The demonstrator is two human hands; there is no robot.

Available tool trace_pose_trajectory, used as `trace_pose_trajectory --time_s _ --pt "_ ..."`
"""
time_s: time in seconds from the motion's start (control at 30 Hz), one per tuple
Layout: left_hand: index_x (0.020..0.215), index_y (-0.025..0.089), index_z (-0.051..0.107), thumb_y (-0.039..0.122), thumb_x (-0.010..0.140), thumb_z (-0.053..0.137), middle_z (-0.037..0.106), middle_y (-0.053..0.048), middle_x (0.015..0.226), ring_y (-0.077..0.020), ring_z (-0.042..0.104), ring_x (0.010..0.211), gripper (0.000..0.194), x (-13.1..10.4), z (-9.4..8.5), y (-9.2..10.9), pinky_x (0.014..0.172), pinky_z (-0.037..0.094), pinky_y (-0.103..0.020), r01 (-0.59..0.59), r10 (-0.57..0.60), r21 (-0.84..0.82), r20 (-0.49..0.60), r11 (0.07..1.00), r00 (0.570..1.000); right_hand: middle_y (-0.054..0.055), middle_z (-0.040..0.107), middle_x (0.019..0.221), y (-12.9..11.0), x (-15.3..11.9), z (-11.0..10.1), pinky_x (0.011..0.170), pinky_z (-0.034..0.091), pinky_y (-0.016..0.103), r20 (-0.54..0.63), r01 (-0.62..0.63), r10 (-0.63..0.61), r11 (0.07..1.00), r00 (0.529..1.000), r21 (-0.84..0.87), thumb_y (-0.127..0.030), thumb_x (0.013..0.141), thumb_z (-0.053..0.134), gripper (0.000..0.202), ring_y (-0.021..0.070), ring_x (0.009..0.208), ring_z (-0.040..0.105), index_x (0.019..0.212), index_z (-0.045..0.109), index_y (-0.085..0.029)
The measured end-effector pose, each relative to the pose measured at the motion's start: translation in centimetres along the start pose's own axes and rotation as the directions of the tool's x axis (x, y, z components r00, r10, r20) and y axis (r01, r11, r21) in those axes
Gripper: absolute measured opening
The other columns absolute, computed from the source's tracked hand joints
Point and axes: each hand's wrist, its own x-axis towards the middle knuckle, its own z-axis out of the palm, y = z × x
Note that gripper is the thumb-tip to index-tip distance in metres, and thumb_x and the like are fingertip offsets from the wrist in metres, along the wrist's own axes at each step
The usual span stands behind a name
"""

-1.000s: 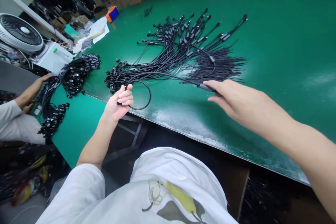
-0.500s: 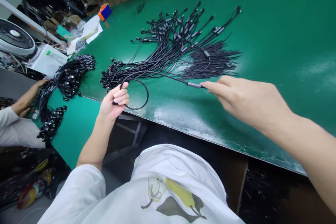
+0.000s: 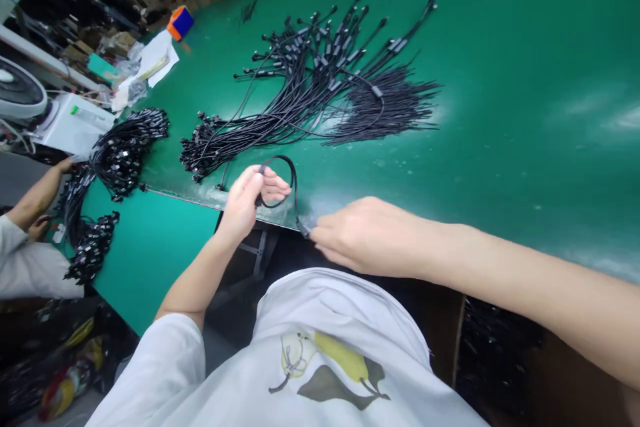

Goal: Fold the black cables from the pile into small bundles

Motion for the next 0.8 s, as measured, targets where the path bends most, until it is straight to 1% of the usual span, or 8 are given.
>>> trace_pose_trajectory --time_s 0.1,0.17,0.23,0.33,0.43,0.53,0.67,0.8 --pt "0.098 0.016 0.06 0.049 0.091 0.06 0.067 -0.004 0.084 -0.0138 0.063 0.079 0.033 -0.9 1.7 -1.0 0.076 0.05 -0.025 -0.002 -0.035 0.185 0.196 0.983 0.98 0.003 0.066 0.076 0.5 2.5 -0.3 0.057 0.032 0.027 -0.068 0.011 0.0 0.987 0.998 0.163 -0.026 0.097 0.045 0.028 0.0136 0.063 0.055 0.081 0.066 -0.019" --pt "0.099 0.016 0.061 0.049 0.092 0.06 0.061 0.0 0.072 -0.0106 0.056 0.066 0.034 -1.2 2.0 -1.0 0.066 0.046 -0.023 0.017 -0.066 0.176 0.272 0.984 0.96 0.004 0.067 0.079 1.8 3.4 -0.3 0.061 0.035 0.026 -0.176 -0.116 0.18 0.939 0.968 0.324 -0.032 0.096 0.051 0.024 0.0142 0.068 0.057 0.083 0.067 -0.019" --pt "0.097 0.015 0.06 0.051 0.091 0.06 0.051 0.004 0.061 -0.0077 0.043 0.051 0.036 -1.2 1.9 -0.6 0.053 0.037 -0.021 0.081 -0.086 0.031 0.286 0.996 0.954 0.003 0.066 0.082 2.8 3.7 0.5 0.069 0.041 0.027 -0.281 -0.192 0.386 0.825 0.879 0.532 -0.041 0.091 0.06 0.023 0.0152 0.074 0.057 0.086 0.067 -0.019" --pt "0.094 0.015 0.06 0.053 0.088 0.064 0.042 0.006 0.059 -0.0054 0.032 0.046 0.038 -0.8 1.7 -0.5 0.047 0.028 -0.02 0.145 -0.101 -0.185 0.227 0.972 0.969 0.003 0.063 0.087 2.6 3.6 3.1 0.079 0.046 0.029 -0.242 -0.144 0.672 0.464 0.7 0.874 -0.057 0.089 0.06 0.038 0.016 0.082 0.057 0.091 0.065 -0.02" --pt "0.091 0.014 0.061 0.053 0.086 0.066 0.042 0.004 0.062 -0.0062 0.036 0.049 0.04 -0.7 1.8 -1.6 0.05 0.033 -0.021 0.214 -0.167 -0.215 0.214 0.953 0.962 -0.003 0.045 0.065 1.2 3.7 5.5 0.068 0.047 0.028 0.094 -0.048 0.715 -0.084 0.693 0.995 -0.066 0.087 0.059 0.048 0.0108 0.059 0.043 0.078 0.055 -0.019" --pt "0.082 0.015 0.058 0.06 0.087 0.06 0.042 0.003 0.063 -0.0094 0.044 0.057 0.046 -1.2 2.2 -3.9 0.063 0.043 -0.026 0.19 -0.165 -0.137 0.174 0.972 0.971 -0.009 0.023 0.059 0.0 4.0 5.7 0.055 0.04 0.023 0.257 0.064 0.722 -0.384 0.643 0.921 -0.062 0.076 0.075 0.053 0.0061 0.05 0.02 0.069 0.045 -0.019" --pt "0.073 0.019 0.045 0.069 0.091 0.043 0.04 0.003 0.066 -0.0121 0.044 0.064 0.053 -1.9 2.3 -6.0 0.076 0.047 -0.032 0.022 -0.023 0.015 0.074 1.0 0.997 -0.005 0.036 0.065 -1.1 4.6 4.4 0.062 0.045 0.024 0.237 0.188 0.714 -0.461 0.659 0.867 -0.061 0.07 0.081 0.053 0.0079 0.057 0.037 0.071 0.049 -0.019" --pt "0.081 0.02 0.047 0.064 0.081 0.064 0.047 0.001 0.076 -0.0142 0.046 0.072 0.048 -1.4 2.2 -6.2 0.077 0.044 -0.031 -0.077 0.06 0.288 0.067 0.954 0.996 0.005 0.061 0.099 -2.4 5.1 4.0 0.084 0.05 0.03 0.056 0.227 0.772 -0.254 0.633 0.94 -0.072 0.065 0.077 0.061 0.0186 0.097 0.057 0.094 0.061 -0.021"
